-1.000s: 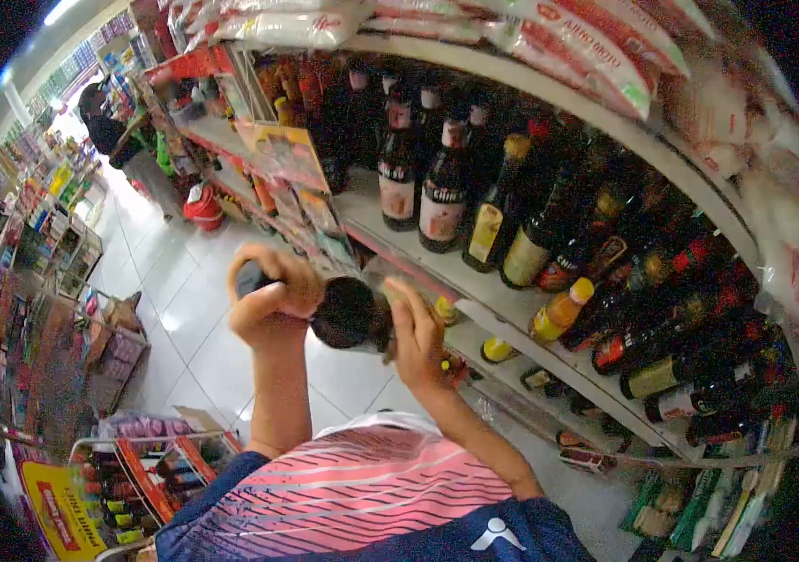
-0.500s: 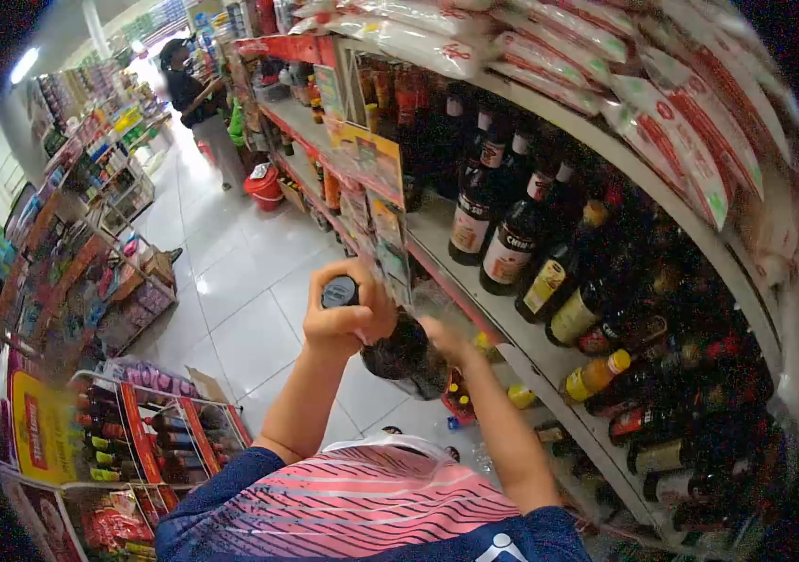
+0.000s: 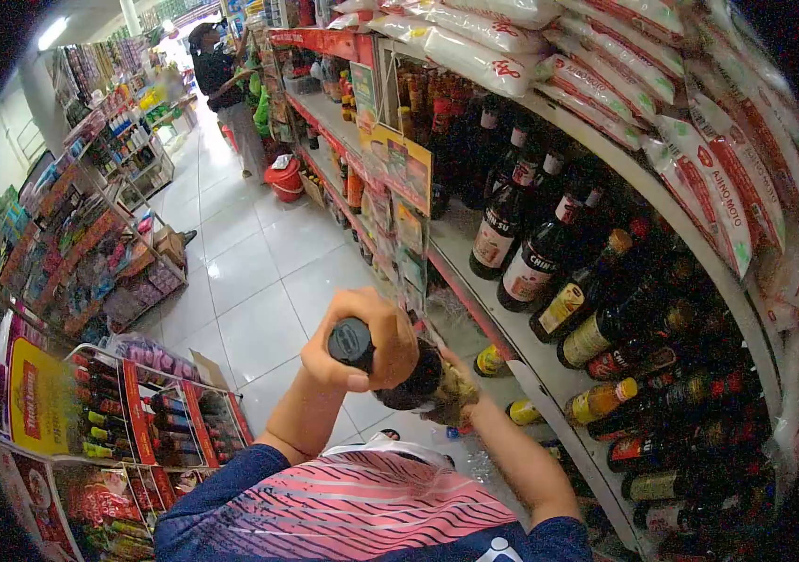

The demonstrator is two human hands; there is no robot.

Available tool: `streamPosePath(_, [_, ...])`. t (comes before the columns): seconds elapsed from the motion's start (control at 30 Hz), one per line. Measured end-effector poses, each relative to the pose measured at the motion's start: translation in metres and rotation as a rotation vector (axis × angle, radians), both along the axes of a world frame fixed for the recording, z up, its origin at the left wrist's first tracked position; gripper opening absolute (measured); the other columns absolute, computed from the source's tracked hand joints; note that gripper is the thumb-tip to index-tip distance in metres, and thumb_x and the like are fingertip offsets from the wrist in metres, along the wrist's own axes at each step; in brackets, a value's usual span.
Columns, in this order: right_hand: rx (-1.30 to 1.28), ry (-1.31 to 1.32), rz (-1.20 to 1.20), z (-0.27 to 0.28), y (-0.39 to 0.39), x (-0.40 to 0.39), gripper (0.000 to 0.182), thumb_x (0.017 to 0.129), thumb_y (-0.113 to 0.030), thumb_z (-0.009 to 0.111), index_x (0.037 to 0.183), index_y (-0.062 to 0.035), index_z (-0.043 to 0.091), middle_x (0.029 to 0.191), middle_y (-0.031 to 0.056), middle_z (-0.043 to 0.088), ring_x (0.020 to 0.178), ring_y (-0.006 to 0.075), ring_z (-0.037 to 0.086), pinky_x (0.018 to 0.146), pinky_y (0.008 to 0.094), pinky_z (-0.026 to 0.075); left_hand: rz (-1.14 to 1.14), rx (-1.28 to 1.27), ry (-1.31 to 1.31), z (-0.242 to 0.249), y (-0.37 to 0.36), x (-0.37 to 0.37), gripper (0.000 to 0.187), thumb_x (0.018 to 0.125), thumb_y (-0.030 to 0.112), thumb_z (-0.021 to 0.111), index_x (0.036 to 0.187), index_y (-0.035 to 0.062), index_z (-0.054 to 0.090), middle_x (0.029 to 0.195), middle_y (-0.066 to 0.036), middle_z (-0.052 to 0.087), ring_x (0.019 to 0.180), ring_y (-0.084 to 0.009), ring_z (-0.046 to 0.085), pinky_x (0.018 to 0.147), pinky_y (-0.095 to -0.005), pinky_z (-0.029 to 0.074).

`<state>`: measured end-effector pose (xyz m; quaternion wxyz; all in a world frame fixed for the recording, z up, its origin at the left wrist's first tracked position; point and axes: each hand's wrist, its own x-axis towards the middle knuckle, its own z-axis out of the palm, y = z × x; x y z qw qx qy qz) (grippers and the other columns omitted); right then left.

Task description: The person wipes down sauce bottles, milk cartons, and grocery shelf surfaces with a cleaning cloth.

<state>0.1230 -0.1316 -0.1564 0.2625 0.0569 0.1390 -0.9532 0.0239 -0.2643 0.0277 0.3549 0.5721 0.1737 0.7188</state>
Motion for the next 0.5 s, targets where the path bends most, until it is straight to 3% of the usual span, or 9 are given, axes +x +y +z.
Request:
streamPosePath(0.07, [0.121,0.068,-0.340,-0.008,-0.003,-0.003,0.051,0.081,-0.046,0.034,0.116,-0.0104,0.044,0.108,0.0148,0.051,0.086,0.0328,0.056,0.058,0.0529,0.048,-0.023,0.017,0.027,-0.003,-0.002,-0.006,0.022,0.056,0.015,0.066,0.057,-0.0003,0.049,0.051,-0.006,0.050,0.045,-0.0145,0.049,0.044,-0.0231,0.039])
streamPosePath(0.13, [0.090,0.067,-0.382,-0.012,0.001,-0.009,0.049,0.081,-0.042,0.036,0.115,-0.0081,0.044,0.108,0.0136,0.052,0.090,0.0314,0.054,0.068,0.0509,0.047,-0.048,0.029,0.060,-0.007,0.000,-0.009,0.022,0.056,0.016,0.065,0.056,0.0001,0.050,0.052,-0.006,0.051,0.046,-0.0147,0.050,0.045,-0.0230,0.039])
streamPosePath(0.2, [-0.060,-0.143,-0.560,-0.022,-0.001,-0.020,0.047,0.081,-0.040,0.036,0.113,-0.0070,0.046,0.107,0.0123,0.053,0.093,0.0291,0.053,0.078,0.0442,0.044,0.229,0.127,0.134,-0.012,0.007,-0.007,0.020,0.057,0.016,0.064,0.057,0.0004,0.051,0.052,-0.005,0.052,0.047,-0.0153,0.052,0.047,-0.0232,0.040])
streamPosePath(0.23, [0.059,0.092,-0.536,-0.024,0.000,-0.019,0.046,0.081,-0.039,0.037,0.112,-0.0066,0.046,0.106,0.0120,0.054,0.094,0.0276,0.052,0.083,0.0388,0.041,0.384,0.090,0.175,-0.014,0.009,-0.007,0.020,0.059,0.017,0.063,0.057,0.0010,0.051,0.054,-0.006,0.053,0.050,-0.0151,0.053,0.049,-0.0222,0.041])
streamPosePath(0.27, [-0.003,0.161,-0.502,-0.035,0.000,-0.020,0.045,0.080,-0.039,0.038,0.111,-0.0072,0.047,0.105,0.0115,0.054,0.095,0.0277,0.051,0.082,0.0408,0.042,0.501,0.007,0.133,-0.016,0.011,-0.004,0.018,0.061,0.014,0.064,0.066,0.0014,0.052,0.057,-0.003,0.052,0.051,-0.0130,0.052,0.050,-0.0224,0.041])
streamPosePath(0.33, [-0.076,0.241,-0.533,-0.038,-0.002,-0.017,0.045,0.080,-0.038,0.039,0.111,-0.0076,0.047,0.106,0.0112,0.053,0.096,0.0272,0.050,0.083,0.0410,0.041,0.880,-0.291,-0.196,-0.014,0.017,0.015,0.020,0.066,0.005,0.063,0.077,0.0005,0.047,0.059,-0.006,0.052,0.050,-0.0110,0.051,0.042,-0.0213,0.038])
streamPosePath(0.4, [-0.035,0.091,-0.692,-0.032,-0.002,-0.017,0.044,0.080,-0.039,0.038,0.111,-0.0076,0.047,0.107,0.0110,0.052,0.096,0.0270,0.050,0.083,0.0409,0.040,1.067,-0.278,-0.388,-0.018,0.019,0.016,0.021,0.068,0.001,0.060,0.080,0.0030,0.043,0.060,-0.003,0.049,0.051,-0.0082,0.047,0.044,-0.0197,0.035])
streamPosePath(0.43, [0.002,-0.059,-0.852,-0.028,-0.003,-0.017,0.044,0.080,-0.039,0.038,0.110,-0.0077,0.047,0.108,0.0107,0.051,0.096,0.0269,0.050,0.084,0.0409,0.040,1.007,-0.240,-0.487,-0.030,0.018,0.008,0.021,0.068,-0.002,0.059,0.077,0.0034,0.041,0.058,-0.002,0.046,0.048,-0.0074,0.044,0.043,-0.0197,0.034])
streamPosePath(0.5, [0.034,-0.096,-0.797,-0.028,-0.004,-0.014,0.044,0.081,-0.038,0.037,0.110,-0.0077,0.047,0.109,0.0103,0.051,0.097,0.0265,0.050,0.085,0.0407,0.039,0.853,-0.245,-0.515,-0.035,0.009,0.001,0.022,0.064,-0.001,0.061,0.073,0.0036,0.041,0.058,-0.003,0.046,0.048,-0.0090,0.044,0.045,-0.0207,0.035])
